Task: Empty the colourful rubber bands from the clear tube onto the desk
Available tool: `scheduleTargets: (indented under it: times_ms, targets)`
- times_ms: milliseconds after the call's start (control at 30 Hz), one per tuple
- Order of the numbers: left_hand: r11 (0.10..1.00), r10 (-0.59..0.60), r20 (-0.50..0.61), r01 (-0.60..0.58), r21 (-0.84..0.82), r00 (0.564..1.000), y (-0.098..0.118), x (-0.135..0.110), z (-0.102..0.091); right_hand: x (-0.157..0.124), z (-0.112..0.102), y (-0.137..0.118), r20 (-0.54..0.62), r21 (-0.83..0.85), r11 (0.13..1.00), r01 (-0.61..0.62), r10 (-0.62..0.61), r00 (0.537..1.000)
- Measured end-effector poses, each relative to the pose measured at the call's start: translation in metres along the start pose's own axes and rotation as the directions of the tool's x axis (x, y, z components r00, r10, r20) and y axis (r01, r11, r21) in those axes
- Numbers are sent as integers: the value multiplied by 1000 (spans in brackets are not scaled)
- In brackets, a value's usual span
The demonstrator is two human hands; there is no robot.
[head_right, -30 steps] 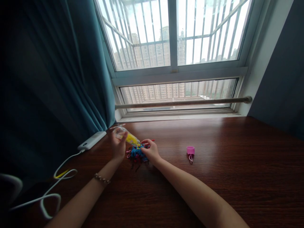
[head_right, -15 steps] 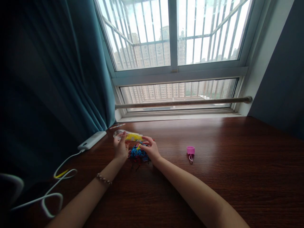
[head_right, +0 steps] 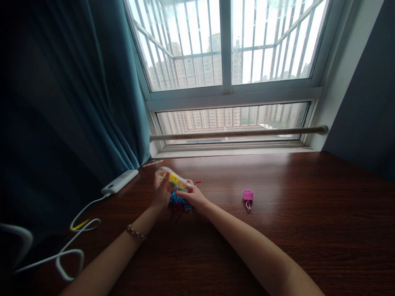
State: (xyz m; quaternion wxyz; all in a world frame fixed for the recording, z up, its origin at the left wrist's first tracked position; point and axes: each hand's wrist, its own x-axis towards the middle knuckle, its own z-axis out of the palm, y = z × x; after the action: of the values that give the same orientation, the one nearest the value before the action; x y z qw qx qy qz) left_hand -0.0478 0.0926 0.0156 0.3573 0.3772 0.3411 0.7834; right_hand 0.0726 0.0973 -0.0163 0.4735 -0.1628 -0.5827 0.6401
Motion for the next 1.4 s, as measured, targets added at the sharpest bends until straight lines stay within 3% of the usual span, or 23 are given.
scheduleTargets:
  times_ms: [133, 300, 367, 433, 533, 667, 867, 1267, 1400]
  targets:
    - [1000, 3, -129, -7, -31, 992, 0, 12, -6, 4, -4, 5, -52, -205, 974, 99, -112, 992]
    - [990, 132, -262, -112, 90, 956, 2, 26, -18, 5, -5, 11, -145, -353, 927, 129, -191, 971]
    - [957, 250, -236, -202, 209, 939, 6, 27, -21, 4, -6, 13, -164, -419, 900, 118, -203, 965]
    - [888, 370, -135, -307, 342, 919, 12, 25, -20, 2, -8, 14, -180, -528, 843, 99, -225, 958]
    - [814, 459, -40, -403, 419, 887, 18, 20, -17, 1, -12, 15, -193, -653, 755, 57, -239, 952]
    - [785, 466, -11, -408, 467, 885, 20, 15, -12, 1, -13, 14, -187, -690, 723, 35, -225, 956]
    - [766, 436, 82, -417, 490, 896, 24, 5, -6, 0, -11, 14, -191, -668, 743, 41, -224, 956]
    - [824, 373, 11, -337, 455, 928, 17, 7, -8, -2, -7, 7, -226, -624, 781, 28, -214, 950]
    - [783, 327, 147, -355, 511, 934, 20, -1, -7, -4, -5, 3, -200, -609, 789, 81, -252, 947]
